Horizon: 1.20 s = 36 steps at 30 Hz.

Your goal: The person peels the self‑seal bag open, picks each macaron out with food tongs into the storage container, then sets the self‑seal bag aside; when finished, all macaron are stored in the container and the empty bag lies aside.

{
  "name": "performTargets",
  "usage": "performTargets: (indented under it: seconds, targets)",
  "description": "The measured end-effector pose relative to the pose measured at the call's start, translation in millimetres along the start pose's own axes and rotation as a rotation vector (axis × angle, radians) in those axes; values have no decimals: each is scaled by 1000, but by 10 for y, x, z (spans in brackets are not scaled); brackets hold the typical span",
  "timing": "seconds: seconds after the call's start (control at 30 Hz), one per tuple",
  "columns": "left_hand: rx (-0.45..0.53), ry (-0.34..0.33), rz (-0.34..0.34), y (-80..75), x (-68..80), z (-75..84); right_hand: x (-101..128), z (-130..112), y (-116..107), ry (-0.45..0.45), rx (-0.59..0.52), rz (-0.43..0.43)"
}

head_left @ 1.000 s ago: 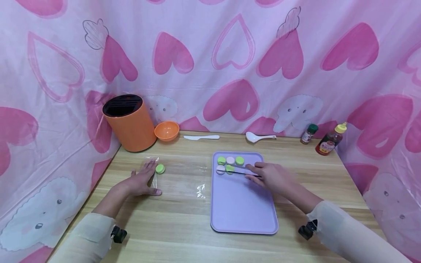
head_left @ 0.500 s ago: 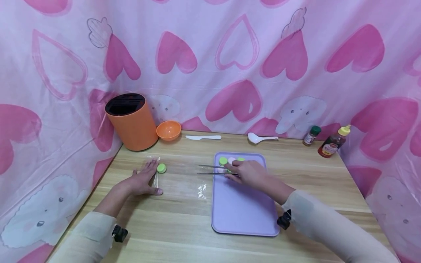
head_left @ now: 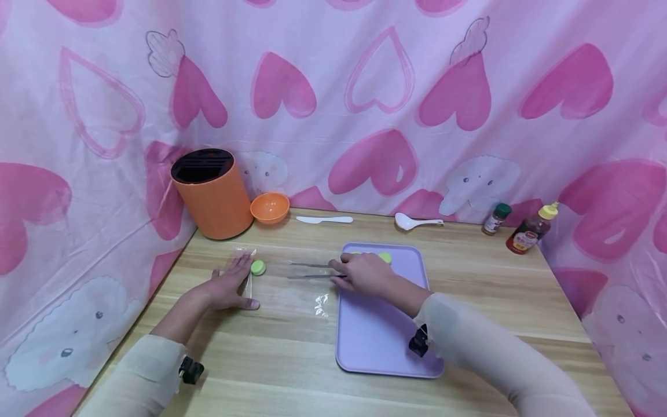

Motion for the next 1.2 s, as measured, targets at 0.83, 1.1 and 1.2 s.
performTargets:
  seconds: [0.83, 1.1, 1.2]
  targets:
    - [-15, 10, 16, -2, 5, -1, -609, -418, 18, 65, -104, -165]
    - [-19, 1, 12, 3, -20, -20, -674, -455, 85, 61, -133, -180]
    - [-20, -6, 8, 0, -23, -29, -675, -458, 81, 56, -130, -179]
Point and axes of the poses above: each hand's wrist, its own x-axis away from the middle knuckle, its own y-axis out of the palm, z = x × y, the point moved 1 cm from there along -x, towards the middle knuckle, and after that the axes turned 14 degrees about -z, right-handed, at the moved point
